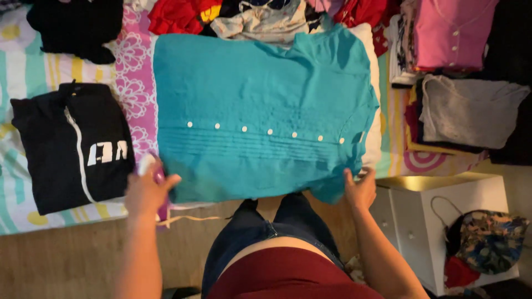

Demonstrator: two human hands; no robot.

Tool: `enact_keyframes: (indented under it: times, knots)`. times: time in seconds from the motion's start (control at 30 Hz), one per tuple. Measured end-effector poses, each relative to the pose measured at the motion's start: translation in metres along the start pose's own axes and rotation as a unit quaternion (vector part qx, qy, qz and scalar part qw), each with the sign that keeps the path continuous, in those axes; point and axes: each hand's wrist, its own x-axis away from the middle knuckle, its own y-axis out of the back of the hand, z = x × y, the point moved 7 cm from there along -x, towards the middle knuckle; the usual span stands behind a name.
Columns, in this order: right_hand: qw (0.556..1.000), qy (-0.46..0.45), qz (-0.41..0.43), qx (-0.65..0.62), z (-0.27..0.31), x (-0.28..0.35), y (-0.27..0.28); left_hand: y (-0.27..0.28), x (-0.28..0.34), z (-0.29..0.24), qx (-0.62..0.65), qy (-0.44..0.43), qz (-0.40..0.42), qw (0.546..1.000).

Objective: The person irons a teal button-up shirt and a black top using a purple iron on a bed. They fold the teal shirt and place it on a pile, then iron and fold the black top, placing it on the same pile.

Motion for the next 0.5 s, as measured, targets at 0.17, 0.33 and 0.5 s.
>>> enact_keyframes:
  times: [0.17, 0.33, 0.5]
  knots:
    - [0.991, 0.045, -0.099, -0.08, 0.058, -0.079, 0.027, 0.101, -0.017, -0.095, 0.113, -0.163, -0.202, 0.959]
    - [0.98, 0.047, -0.097, -0.169, 0.095, -0.168, 0.027, 0.144, -0.026, -0.233, 0.155, -0.283, -0.16, 0.933]
    - [0.998, 0.048, -0.028, -0.008, 0.133, -0.216, 0.009, 0.076, -0.028, -0.344, 0.135, -0.547, -0.011, 0.826]
